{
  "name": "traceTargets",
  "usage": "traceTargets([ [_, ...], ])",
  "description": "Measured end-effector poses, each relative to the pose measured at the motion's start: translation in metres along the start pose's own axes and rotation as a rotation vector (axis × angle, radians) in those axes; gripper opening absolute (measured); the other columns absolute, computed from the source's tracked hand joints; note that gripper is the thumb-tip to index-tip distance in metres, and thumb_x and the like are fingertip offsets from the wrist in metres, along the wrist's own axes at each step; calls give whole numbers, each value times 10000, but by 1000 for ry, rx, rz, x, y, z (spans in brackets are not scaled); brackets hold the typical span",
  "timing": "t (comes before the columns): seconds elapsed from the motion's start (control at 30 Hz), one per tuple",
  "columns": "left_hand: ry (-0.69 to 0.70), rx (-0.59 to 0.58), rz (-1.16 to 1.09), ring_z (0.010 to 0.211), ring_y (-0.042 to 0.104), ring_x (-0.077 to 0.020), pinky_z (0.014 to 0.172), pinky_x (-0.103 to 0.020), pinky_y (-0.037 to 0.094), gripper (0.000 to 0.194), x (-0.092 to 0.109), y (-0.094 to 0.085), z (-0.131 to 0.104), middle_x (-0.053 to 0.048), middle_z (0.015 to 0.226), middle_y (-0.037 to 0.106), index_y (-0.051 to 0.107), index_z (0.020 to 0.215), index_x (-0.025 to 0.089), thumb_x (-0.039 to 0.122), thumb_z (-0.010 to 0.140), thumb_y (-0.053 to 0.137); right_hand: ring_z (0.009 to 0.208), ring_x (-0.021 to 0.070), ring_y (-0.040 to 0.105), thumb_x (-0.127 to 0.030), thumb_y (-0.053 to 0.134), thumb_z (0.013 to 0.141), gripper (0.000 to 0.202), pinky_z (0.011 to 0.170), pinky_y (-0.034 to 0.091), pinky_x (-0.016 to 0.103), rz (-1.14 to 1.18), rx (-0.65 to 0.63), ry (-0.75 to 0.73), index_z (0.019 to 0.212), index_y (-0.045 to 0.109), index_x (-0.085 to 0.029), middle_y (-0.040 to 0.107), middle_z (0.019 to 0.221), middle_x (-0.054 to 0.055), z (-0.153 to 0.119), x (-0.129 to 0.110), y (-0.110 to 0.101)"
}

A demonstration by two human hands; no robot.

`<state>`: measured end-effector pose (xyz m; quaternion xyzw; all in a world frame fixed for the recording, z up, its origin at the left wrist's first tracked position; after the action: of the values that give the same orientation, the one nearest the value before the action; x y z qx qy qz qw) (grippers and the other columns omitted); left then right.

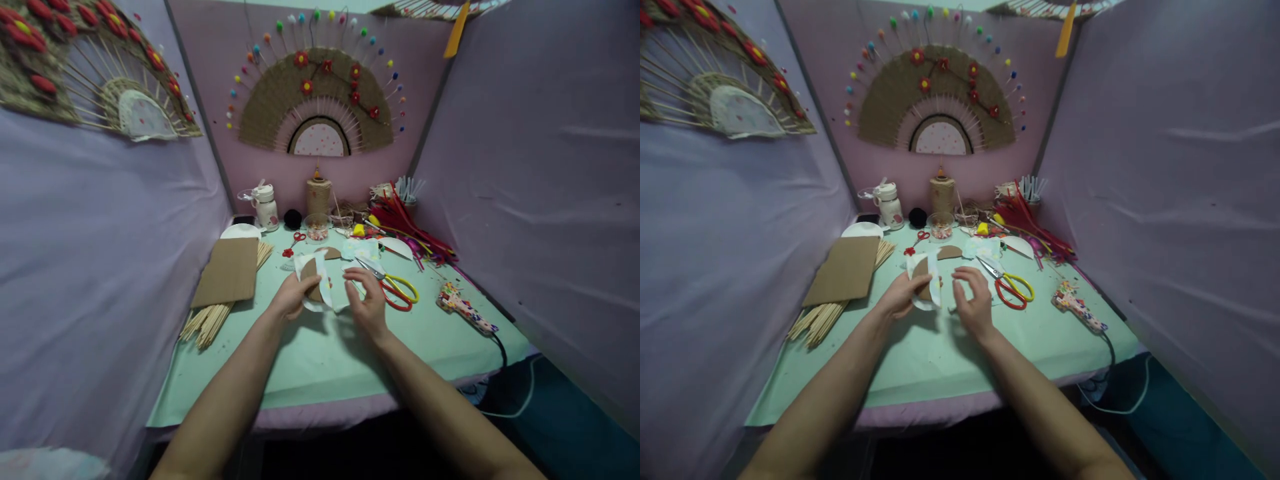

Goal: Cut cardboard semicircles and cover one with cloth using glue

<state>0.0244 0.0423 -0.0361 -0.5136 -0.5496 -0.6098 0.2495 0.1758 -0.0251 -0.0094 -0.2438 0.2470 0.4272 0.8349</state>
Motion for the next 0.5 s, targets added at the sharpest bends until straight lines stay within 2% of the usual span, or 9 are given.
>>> traceTargets([
  [0.07, -60, -209, 240, 702, 619, -157, 665, -259, 477, 420, 2, 7, -9, -25, 810, 687, 632, 967, 149, 289, 607, 799, 945, 224, 616, -280, 529, 883, 130, 869, 480, 423, 54, 64, 178, 903, 635, -207, 659, 959, 82, 2, 20, -16],
  [0.17, -91, -565, 686, 653, 554, -142, 565, -221, 405, 343, -2, 20, -26, 11, 752, 644, 656, 907, 177, 286, 607, 780, 875, 212, 624, -322, 564, 860, 160, 832, 493, 392, 34, 53, 345, 924, 639, -197, 660, 914, 63, -3, 45, -49],
  [0.2, -70, -609, 828, 641, 537, -146, 552, -224, 384, 302, -3, 21, -28, 14, 725, 633, 660, 849, 185, 281, 590, 782, 858, 208, 627, -335, 571, 853, 170, 822, 496, 384, 1, 42, 370, 923, 641, -196, 663, 896, 57, -5, 52, -63],
  [0.27, -40, -596, 1072, 634, 522, -163, 546, -240, 350, 275, -8, 20, -25, 9, 705, 624, 656, 795, 198, 285, 568, 784, 863, 208, 629, -350, 581, 843, 183, 835, 493, 383, -108, 23, 379, 909, 646, -192, 667, 904, 61, -9, 63, -96],
  [0.33, -15, -521, 1220, 655, 534, -186, 559, -253, 336, 326, -13, 16, -19, -6, 740, 635, 659, 844, 206, 309, 561, 784, 844, 207, 630, -362, 599, 821, 204, 828, 494, 386, -251, 25, 398, 912, 656, -189, 676, 903, 64, -13, 73, -132],
  [0.43, 40, -444, 1260, 746, 572, -227, 604, -262, 351, 504, -16, 10, -12, -40, 856, 663, 654, 1029, 211, 342, 560, 786, 787, 199, 631, -385, 595, 800, 236, 767, 503, 366, -391, 54, 453, 903, 666, -185, 689, 882, 67, -20, 85, -177],
  [0.5, 67, -407, 1222, 782, 587, -238, 635, -264, 367, 522, -15, 5, -8, -56, 897, 677, 652, 1084, 212, 360, 595, 765, 751, 197, 627, -404, 605, 780, 255, 730, 502, 353, -459, 63, 490, 891, 674, -184, 696, 865, 69, -25, 88, -195],
])
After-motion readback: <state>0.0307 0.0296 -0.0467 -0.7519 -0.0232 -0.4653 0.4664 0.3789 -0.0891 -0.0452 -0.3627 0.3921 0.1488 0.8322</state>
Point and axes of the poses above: each hand's wrist, its own z-axis towards the middle knuckle, its own y-axis out of the palm, x = y × z, the point moved 6 cm from there along z, towards the middle knuckle
